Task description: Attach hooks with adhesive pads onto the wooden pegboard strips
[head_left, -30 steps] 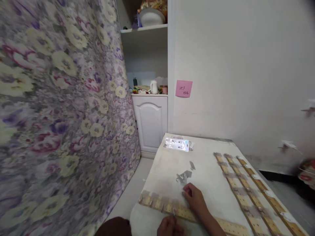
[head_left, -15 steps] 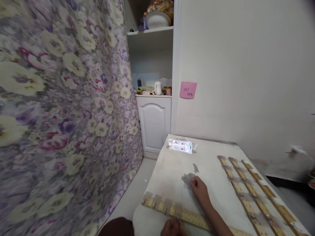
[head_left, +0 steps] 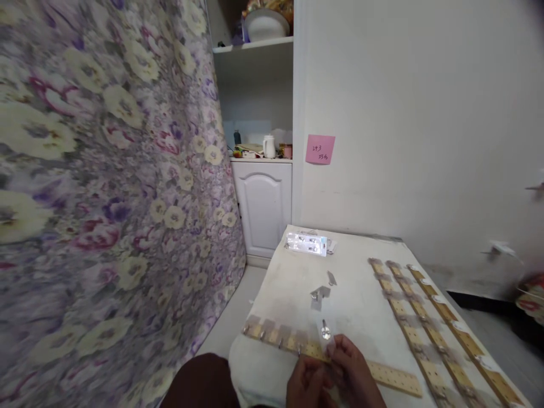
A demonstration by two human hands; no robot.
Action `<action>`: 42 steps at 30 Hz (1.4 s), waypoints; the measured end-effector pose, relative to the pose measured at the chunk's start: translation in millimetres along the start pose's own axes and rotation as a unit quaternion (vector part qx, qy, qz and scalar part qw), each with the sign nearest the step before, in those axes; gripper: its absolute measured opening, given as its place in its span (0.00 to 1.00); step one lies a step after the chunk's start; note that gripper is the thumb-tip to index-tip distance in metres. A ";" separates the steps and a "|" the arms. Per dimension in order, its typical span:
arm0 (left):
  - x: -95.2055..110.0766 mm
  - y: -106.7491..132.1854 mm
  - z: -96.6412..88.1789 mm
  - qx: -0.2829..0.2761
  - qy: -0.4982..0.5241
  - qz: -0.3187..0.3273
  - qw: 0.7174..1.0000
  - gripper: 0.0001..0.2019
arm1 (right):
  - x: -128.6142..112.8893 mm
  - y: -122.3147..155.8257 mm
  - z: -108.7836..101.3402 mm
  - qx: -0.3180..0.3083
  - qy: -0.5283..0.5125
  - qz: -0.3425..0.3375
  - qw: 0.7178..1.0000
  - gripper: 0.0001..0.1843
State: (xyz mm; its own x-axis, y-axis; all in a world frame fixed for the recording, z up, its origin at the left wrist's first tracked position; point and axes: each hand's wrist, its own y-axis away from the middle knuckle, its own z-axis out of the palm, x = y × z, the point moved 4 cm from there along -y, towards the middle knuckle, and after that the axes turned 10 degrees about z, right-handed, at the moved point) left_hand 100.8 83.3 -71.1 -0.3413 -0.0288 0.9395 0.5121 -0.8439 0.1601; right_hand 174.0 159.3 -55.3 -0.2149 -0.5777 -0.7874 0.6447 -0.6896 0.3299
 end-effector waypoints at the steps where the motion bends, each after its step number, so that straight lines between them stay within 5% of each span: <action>1: 5.5 -0.9 4.1 0.001 0.000 0.001 1.000 0.23 | 3.9 1.8 1.6 -0.015 -0.008 0.006 1.000 0.16; 7: 21.5 -3.0 14.4 0.000 -0.023 0.003 1.000 0.20 | 14.5 9.9 6.3 -0.076 -0.038 0.010 0.996 0.19; 13: 22.1 2.7 11.7 -0.013 -0.023 -0.006 1.000 0.15 | -4.8 14.8 -8.4 0.003 0.115 -0.055 0.992 0.17; 20: 24.3 2.5 3.6 0.005 0.021 -0.009 1.000 0.20 | -24.3 20.4 -20.2 -0.014 0.199 -0.046 0.979 0.16; 26: 8.6 8.4 11.3 -0.035 0.009 -0.040 0.999 0.23 | -29.5 21.9 -33.2 0.011 0.310 -0.061 0.949 0.13; 33: -24.4 11.0 11.1 -0.016 0.105 -0.107 0.989 0.22 | -28.0 10.7 -26.7 0.054 0.426 -0.076 0.900 0.07; 42: -12.6 0.4 2.5 0.064 0.106 -0.118 0.985 0.16 | -32.6 -23.4 -14.2 0.075 0.515 -0.108 0.847 0.07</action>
State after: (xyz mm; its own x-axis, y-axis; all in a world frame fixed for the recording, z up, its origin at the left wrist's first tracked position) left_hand 107.2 84.7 -82.1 -0.6129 0.0366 0.7893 0.4897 -0.7664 0.4158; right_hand 176.3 200.5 -44.7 0.4876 0.2029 -0.8491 0.5541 -0.8236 0.1214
